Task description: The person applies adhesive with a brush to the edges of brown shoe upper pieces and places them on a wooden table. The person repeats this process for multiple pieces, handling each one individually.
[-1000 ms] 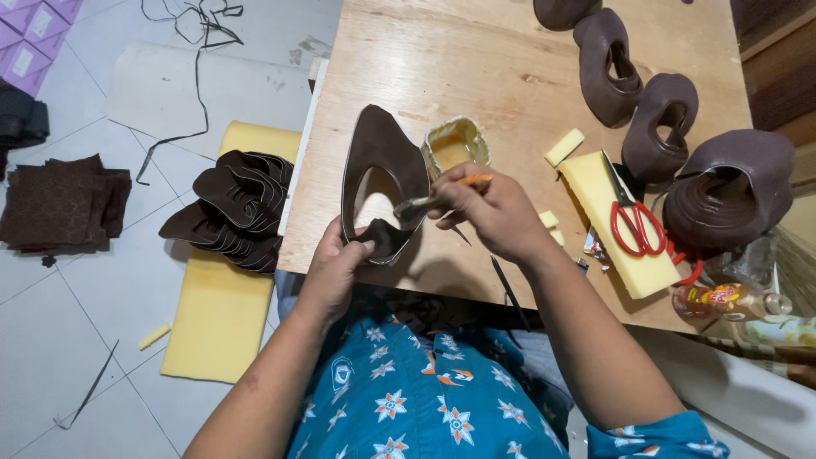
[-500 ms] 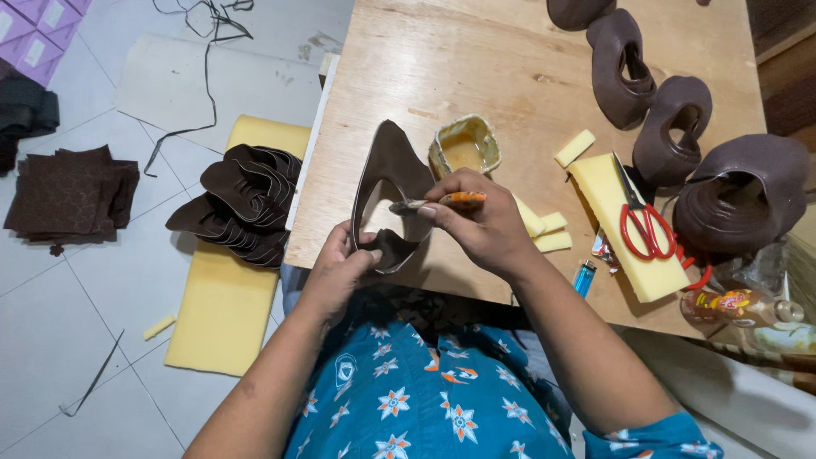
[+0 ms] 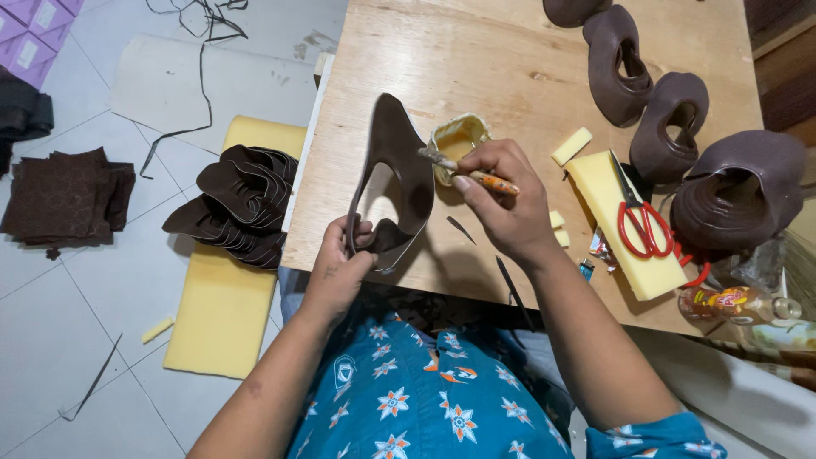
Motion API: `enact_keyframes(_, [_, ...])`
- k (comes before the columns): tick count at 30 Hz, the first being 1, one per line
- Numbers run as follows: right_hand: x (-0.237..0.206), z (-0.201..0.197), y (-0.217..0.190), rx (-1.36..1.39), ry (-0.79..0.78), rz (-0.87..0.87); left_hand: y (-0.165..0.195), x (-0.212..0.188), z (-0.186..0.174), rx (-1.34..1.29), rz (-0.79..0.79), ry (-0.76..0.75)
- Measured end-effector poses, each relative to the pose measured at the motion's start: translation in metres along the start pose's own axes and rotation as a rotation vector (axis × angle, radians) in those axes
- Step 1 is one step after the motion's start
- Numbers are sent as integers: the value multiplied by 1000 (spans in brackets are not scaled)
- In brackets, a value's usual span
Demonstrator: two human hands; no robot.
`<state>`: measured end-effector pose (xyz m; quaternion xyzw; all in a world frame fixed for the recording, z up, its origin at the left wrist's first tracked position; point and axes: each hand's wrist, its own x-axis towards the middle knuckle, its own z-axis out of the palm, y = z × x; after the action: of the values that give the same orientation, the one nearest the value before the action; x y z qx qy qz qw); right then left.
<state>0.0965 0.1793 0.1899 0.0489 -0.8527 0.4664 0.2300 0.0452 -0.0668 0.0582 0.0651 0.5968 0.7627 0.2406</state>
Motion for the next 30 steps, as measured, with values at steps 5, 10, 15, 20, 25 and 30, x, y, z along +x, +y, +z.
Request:
enact_keyframes(5, [-3, 3, -1, 223, -201, 370, -3, 6, 4, -14, -23, 94])
enact_keyframes(10, [-20, 43, 10, -21, -415, 164, -6, 8, 7, -90, -82, 77])
enact_keyframes(15, [-26, 58, 26, -7, -423, 46, -12, 12, 1, 120, -92, 40])
enact_keyframes(20, [-24, 51, 26, 82, -172, 3, -16, 12, -2, 19, -156, 30])
enact_keyframes(25, [-27, 43, 25, 120, -234, 153, -15, 11, -2, 15, -172, 51])
enact_keyframes(30, [-24, 64, 37, 96, -373, 123, -12, 14, -2, 106, -162, 14])
